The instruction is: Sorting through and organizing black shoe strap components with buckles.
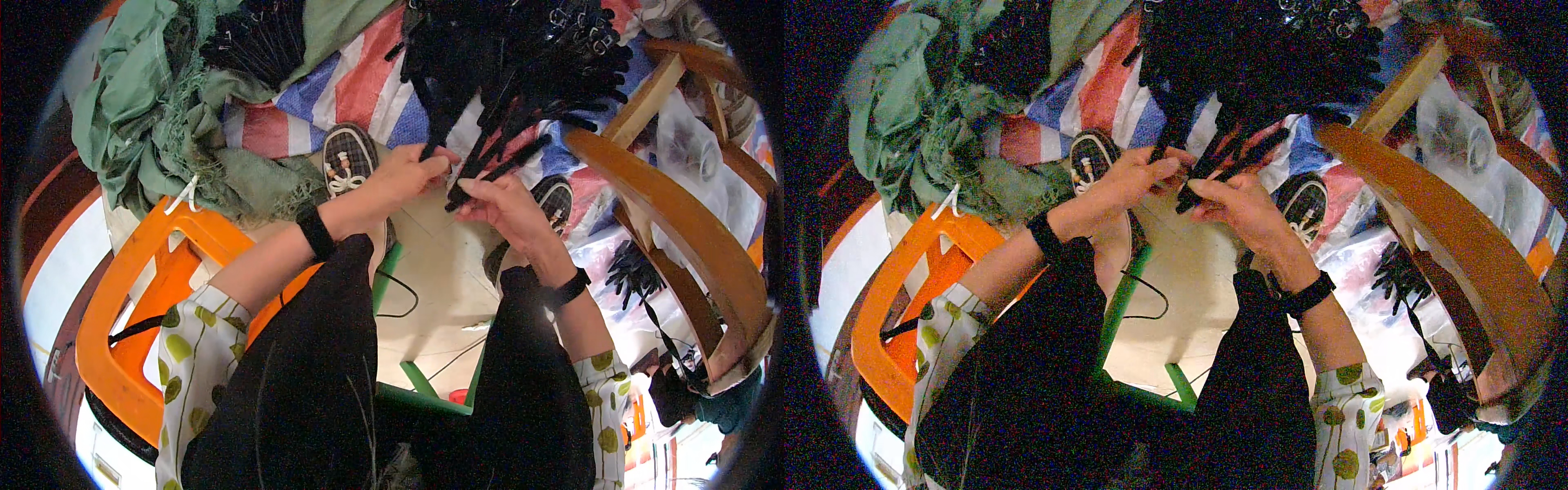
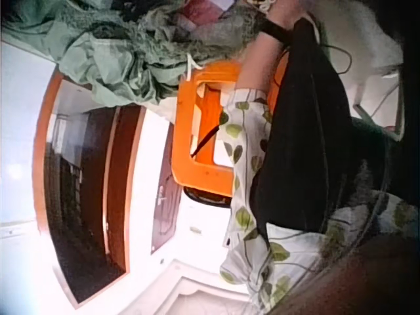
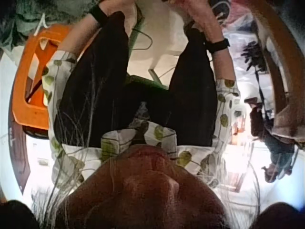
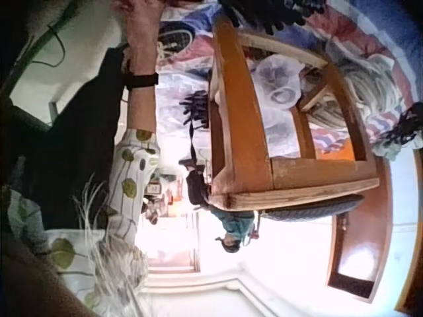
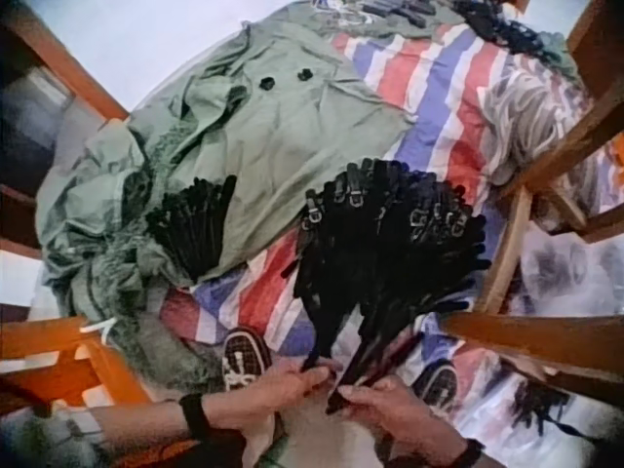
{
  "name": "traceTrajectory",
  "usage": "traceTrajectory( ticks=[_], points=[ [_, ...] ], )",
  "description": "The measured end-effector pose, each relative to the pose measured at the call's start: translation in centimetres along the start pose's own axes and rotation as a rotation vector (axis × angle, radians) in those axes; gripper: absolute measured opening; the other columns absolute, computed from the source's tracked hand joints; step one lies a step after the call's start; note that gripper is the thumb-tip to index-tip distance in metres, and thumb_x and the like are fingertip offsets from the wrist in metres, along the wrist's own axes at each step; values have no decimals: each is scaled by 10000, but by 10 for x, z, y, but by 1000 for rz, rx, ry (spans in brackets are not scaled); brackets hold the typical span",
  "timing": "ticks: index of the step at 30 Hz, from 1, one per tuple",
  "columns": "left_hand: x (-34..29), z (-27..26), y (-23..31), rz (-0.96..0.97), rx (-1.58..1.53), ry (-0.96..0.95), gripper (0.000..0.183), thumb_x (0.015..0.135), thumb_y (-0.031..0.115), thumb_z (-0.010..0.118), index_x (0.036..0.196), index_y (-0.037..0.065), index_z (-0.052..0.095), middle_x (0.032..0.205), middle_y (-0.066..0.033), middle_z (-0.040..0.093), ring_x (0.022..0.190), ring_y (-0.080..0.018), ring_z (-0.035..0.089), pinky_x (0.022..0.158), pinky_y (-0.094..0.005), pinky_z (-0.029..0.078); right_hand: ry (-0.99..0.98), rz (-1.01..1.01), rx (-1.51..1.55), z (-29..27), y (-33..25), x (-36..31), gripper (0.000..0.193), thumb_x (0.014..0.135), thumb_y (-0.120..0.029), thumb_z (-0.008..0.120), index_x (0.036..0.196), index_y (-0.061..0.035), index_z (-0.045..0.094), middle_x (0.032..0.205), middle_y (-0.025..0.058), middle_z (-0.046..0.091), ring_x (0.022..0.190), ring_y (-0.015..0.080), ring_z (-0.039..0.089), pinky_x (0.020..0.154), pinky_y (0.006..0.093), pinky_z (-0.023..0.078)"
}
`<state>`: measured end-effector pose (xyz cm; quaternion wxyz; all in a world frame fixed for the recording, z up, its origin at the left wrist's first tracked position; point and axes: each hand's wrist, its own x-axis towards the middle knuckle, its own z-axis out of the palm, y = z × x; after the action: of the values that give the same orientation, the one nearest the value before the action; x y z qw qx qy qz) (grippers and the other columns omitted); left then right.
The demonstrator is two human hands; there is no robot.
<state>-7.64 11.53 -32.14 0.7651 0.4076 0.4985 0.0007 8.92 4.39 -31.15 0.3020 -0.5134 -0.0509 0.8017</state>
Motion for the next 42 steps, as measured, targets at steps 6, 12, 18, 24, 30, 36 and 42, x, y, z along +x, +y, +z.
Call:
traceTrajectory(
  ticks=[6, 12, 18, 24, 30, 36, 42],
  points=[
    [-5, 4, 2, -153, -204, -7, 157, 827, 215, 490, 855, 66, 530, 757, 7, 543, 669, -87, 497, 590, -224, 398, -84, 45, -465, 0, 8, 17, 216, 777, -191, 578, 864, 6, 595, 766, 38, 598, 631, 89, 556, 594, 210, 465],
    [-5, 2, 0, -175, -160, 40, 122, 821, 203, 511, 826, 84, 537, 740, -1, 567, 650, -96, 531, 565, -229, 437, 60, -99, -496, 1, 18, 17, 284, 727, -288, 588, 702, -7, 628, 604, 43, 584, 503, 111, 541, 461, 232, 413],
    [-7, 5, -7, -175, -135, -11, 122, 803, 168, 503, 852, 64, 544, 737, -10, 554, 604, -88, 499, 529, -222, 408, 1, -46, -619, 6, 25, 22, 307, 727, -322, 591, 696, -19, 625, 558, 38, 574, 479, 109, 537, 421, 245, 403],
    [-20, -24, -3, -33, -152, -20, 127, 821, 164, 457, 850, 54, 514, 638, 9, 475, 487, -65, 400, 432, -188, 309, 161, 19, -497, 1, 0, 0, 252, 773, -249, 588, 799, 1, 610, 634, 30, 577, 526, 85, 543, 508, 196, 441],
    [-24, -34, 17, -132, -423, 84, 160, 848, 214, 463, 848, 62, 512, 554, 72, 385, 438, -18, 311, 381, -162, 239, 375, -295, -689, 8, -5, 24, 308, 743, -288, 564, 631, -1, 555, 550, 95, 560, 507, 188, 573, 477, 291, 428],
    [-16, -43, 11, -111, -298, 118, 210, 843, 248, 456, 909, 61, 525, 533, 74, 348, 433, -27, 302, 384, -187, 214, 508, -566, -1201, 13, 9, 59, 316, 730, -279, 558, 624, 14, 501, 587, 166, 537, 606, 317, 560, 542, 374, 425],
    [-27, -33, 9, -90, -401, 119, 256, 865, 240, 427, 994, 47, 534, 570, 44, 427, 480, -42, 417, 408, -174, 316, 346, -397, -757, 8, 2, 30, 272, 741, -242, 569, 639, 2, 507, 558, 119, 527, 481, 207, 513, 468, 304, 401]
  ],
)
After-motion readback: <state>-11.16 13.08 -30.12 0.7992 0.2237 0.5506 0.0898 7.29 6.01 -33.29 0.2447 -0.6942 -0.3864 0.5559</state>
